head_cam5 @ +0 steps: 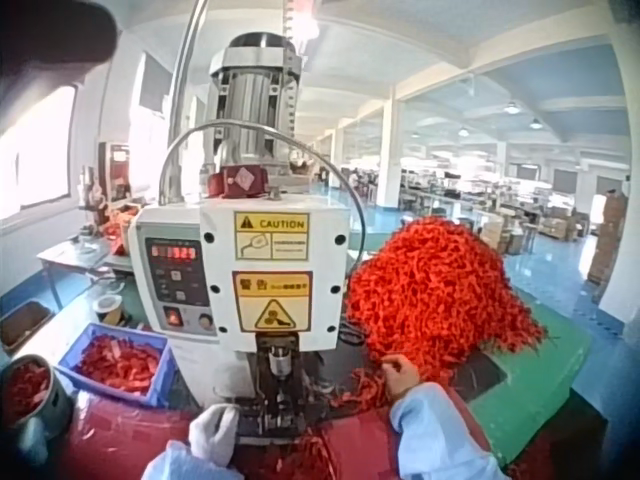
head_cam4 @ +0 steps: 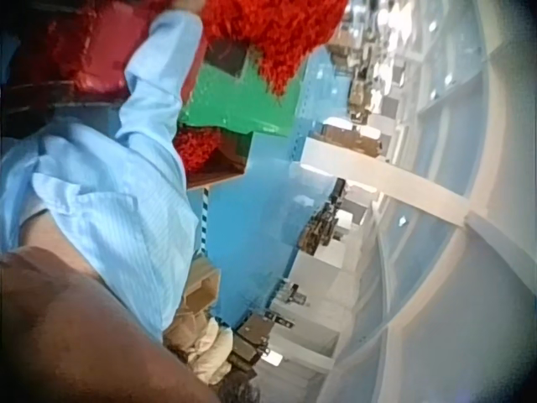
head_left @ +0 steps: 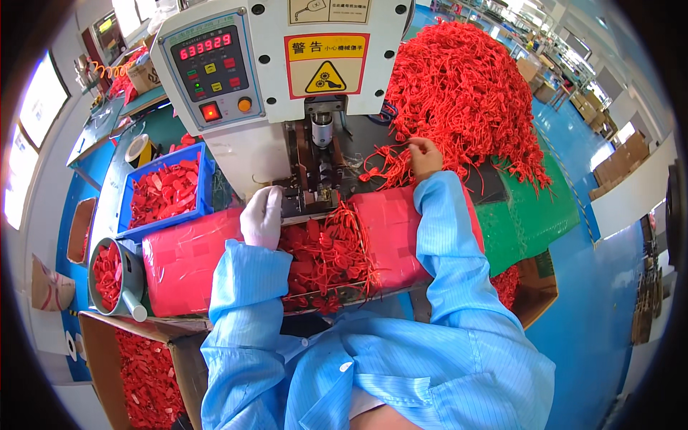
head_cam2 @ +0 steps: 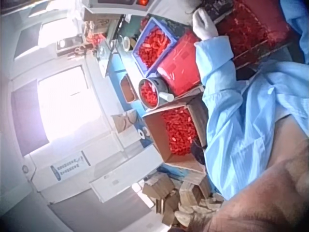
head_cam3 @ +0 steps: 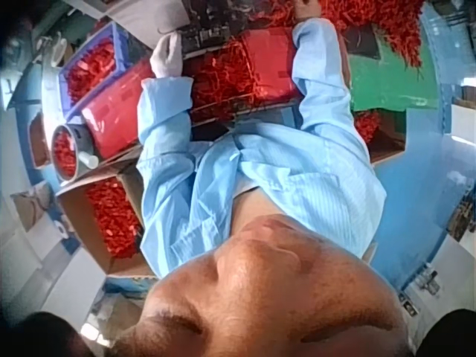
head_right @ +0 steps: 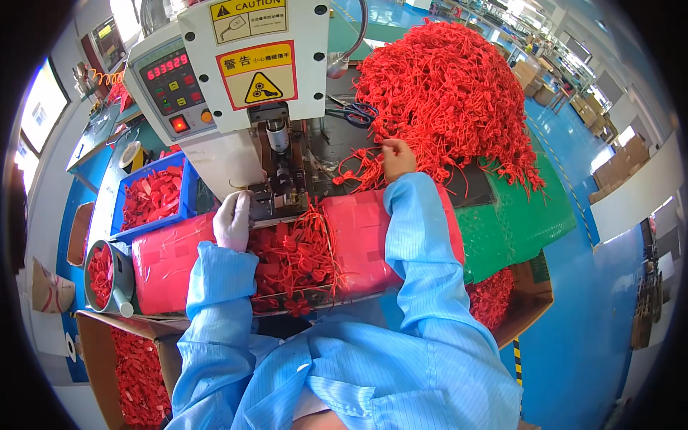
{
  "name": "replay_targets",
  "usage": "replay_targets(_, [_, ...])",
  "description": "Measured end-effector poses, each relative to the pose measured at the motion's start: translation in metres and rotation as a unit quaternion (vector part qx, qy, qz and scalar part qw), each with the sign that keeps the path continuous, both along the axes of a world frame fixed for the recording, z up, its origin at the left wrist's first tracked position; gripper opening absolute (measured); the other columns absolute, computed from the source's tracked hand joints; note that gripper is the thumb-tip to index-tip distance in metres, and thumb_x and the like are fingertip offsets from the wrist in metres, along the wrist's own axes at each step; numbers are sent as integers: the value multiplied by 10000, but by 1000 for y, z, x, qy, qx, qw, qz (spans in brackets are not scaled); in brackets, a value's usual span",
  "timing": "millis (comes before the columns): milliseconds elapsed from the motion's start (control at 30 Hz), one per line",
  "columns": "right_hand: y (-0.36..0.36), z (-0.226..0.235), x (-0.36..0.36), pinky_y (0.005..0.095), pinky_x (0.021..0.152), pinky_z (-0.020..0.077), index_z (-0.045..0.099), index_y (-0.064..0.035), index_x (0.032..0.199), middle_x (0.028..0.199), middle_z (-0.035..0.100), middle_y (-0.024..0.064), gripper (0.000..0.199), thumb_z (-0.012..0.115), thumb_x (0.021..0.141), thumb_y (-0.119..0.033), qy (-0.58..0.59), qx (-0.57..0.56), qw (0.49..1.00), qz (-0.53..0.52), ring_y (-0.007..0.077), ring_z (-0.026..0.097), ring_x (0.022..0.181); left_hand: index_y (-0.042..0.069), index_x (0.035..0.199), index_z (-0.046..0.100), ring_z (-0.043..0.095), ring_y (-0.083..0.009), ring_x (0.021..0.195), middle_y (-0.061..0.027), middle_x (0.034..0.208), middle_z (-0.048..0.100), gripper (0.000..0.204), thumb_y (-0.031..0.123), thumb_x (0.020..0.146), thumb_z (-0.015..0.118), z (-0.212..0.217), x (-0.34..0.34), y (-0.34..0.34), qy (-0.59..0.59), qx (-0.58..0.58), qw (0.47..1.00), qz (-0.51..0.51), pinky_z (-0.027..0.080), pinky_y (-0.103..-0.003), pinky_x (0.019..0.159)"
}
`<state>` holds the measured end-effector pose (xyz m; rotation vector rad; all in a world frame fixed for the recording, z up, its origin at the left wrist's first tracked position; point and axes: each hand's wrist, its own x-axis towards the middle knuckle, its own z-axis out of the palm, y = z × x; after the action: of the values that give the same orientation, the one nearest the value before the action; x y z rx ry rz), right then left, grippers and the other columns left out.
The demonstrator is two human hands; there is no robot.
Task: The person assembles tags by positioning plastic pieces and cords into a fastening machine to join them together.
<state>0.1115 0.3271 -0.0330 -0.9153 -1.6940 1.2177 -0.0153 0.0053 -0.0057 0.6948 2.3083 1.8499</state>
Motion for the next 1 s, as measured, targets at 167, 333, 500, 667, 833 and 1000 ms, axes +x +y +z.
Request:
replay_targets(167, [-27, -8, -25, 368, 704, 480, 665, -98, 888, 912, 617, 97, 193, 610, 768, -239, -258, 192, 944, 72, 273, 587, 778, 14, 947, 636, 555, -176, 681, -83, 785, 634, 241, 217, 848, 551, -6, -5, -1, 22, 1, 1000, 11, 446, -267, 629])
replay_targets(333, [-63, 5, -73, 423, 725, 486, 660, -80, 902, 1052, 560, 162, 318, 612, 733, -345, -528, 242, 812, 54, 360, 585, 853, 24, 947, 636, 561, -179, 688, -82, 798, 642, 227, 207, 844, 551, -15, -9, -11, 24, -15, 999, 34, 447, -268, 642])
replay_targets(500, [-33, -11, -73, 399, 663, 492, 636, -24, 779, 839, 623, 151, 244, 598, 716, -257, -450, 170, 867, 128, 332, 586, 696, 40, 928, 645, 586, -209, 728, -85, 834, 641, 192, 180, 818, 574, -10, -25, -18, 55, 36, 997, 43, 456, -279, 660])
replay_targets(667, [-65, 10, -39, 200, 560, 448, 540, -22, 1060, 872, 625, 86, 210, 516, 859, -77, 191, -111, 956, 195, 124, 549, 621, 71, 937, 627, 579, -271, 838, -106, 1001, 592, 258, 202, 716, 648, -14, -116, -86, 325, -111, 920, 189, 471, -336, 722])
replay_targets(833, [-71, 12, -46, 199, 670, 462, 508, 17, 1178, 911, 591, 94, 298, 500, 894, -75, 240, -103, 954, 144, 132, 577, 700, 210, 1367, 326, 323, -373, 1257, -185, 1418, 222, 919, 536, 587, 687, 4, -186, -115, 22, -543, 828, 136, 341, -449, 1002])
replay_targets(1000, [-62, 9, -40, 204, 573, 452, 587, -8, 985, 779, 608, 71, 147, 495, 896, -81, 225, -132, 960, 103, 113, 551, 604, 193, 1326, 385, 399, -407, 1183, -205, 1320, 335, 751, 509, 695, 642, 17, -187, -85, 36, -609, 781, 137, 379, -501, 946])
